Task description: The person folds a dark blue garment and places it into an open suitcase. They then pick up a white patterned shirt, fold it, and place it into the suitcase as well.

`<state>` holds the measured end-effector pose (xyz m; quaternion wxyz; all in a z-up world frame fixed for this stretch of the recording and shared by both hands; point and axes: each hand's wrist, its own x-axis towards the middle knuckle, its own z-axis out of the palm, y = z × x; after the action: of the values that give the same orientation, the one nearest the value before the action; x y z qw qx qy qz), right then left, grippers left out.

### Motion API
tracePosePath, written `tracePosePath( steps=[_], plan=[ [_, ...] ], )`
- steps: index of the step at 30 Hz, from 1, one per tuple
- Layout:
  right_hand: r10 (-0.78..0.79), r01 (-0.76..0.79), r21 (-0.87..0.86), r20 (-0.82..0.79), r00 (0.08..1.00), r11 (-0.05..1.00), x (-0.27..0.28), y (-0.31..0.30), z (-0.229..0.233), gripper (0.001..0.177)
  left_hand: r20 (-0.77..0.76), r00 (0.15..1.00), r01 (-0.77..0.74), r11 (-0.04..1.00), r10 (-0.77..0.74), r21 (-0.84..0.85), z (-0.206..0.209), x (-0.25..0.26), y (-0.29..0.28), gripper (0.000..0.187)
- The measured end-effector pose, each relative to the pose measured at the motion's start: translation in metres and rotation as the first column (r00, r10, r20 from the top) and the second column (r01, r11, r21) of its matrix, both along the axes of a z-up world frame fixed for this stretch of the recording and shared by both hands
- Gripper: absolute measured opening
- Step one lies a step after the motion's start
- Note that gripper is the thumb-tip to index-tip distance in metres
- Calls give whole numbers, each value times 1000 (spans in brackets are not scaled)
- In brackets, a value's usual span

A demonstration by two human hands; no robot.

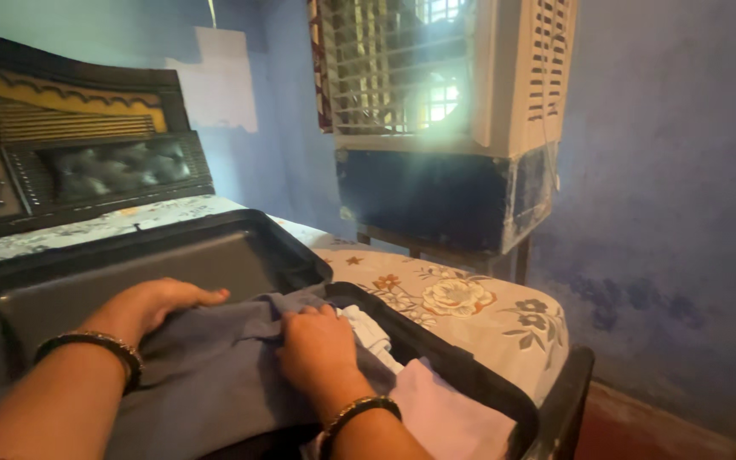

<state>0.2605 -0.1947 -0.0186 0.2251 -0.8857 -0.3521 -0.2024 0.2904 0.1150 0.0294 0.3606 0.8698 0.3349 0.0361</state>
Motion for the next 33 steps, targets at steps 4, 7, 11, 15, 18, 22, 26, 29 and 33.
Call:
tracePosePath(
  steps=[4,7,11,15,18,22,26,29,33],
  plan=[
    [7,-7,26,-1,1000,1000,0,-1,-1,32,71,982,184,977,-177,-108,8,-15,-26,62],
    [11,-11,3,-8,1000,1000,3,-3,-2,32,330,898,349,928,-291,-130,3,-19,-32,59],
    [4,-5,-9,-38,999,1000,10,-2,-5,33,679,693,457,876,-243,-153,6,-38,-67,52],
    [-68,68,21,3,998,997,27,3,-15,30,222,654,348,549,-723,760,12,-103,-120,55],
    [-142,142,44,1,990,989,36,-1,-19,25,-345,453,559,-39,-822,828,7,-134,-152,23],
    [-274,291,152,-126,953,944,27,-17,-5,27,-249,550,389,-19,-797,921,-23,-157,-169,25],
    [-251,348,369,-286,925,862,4,-35,19,38,-131,712,378,219,-690,900,-32,-166,-170,28],
    [-226,358,350,-366,903,866,-13,-40,37,46,-29,757,351,368,-653,861,-34,-179,-174,39],
    [-222,356,263,-430,875,897,-21,-43,43,46,167,830,104,442,-532,891,-36,-201,-152,37]
  ],
)
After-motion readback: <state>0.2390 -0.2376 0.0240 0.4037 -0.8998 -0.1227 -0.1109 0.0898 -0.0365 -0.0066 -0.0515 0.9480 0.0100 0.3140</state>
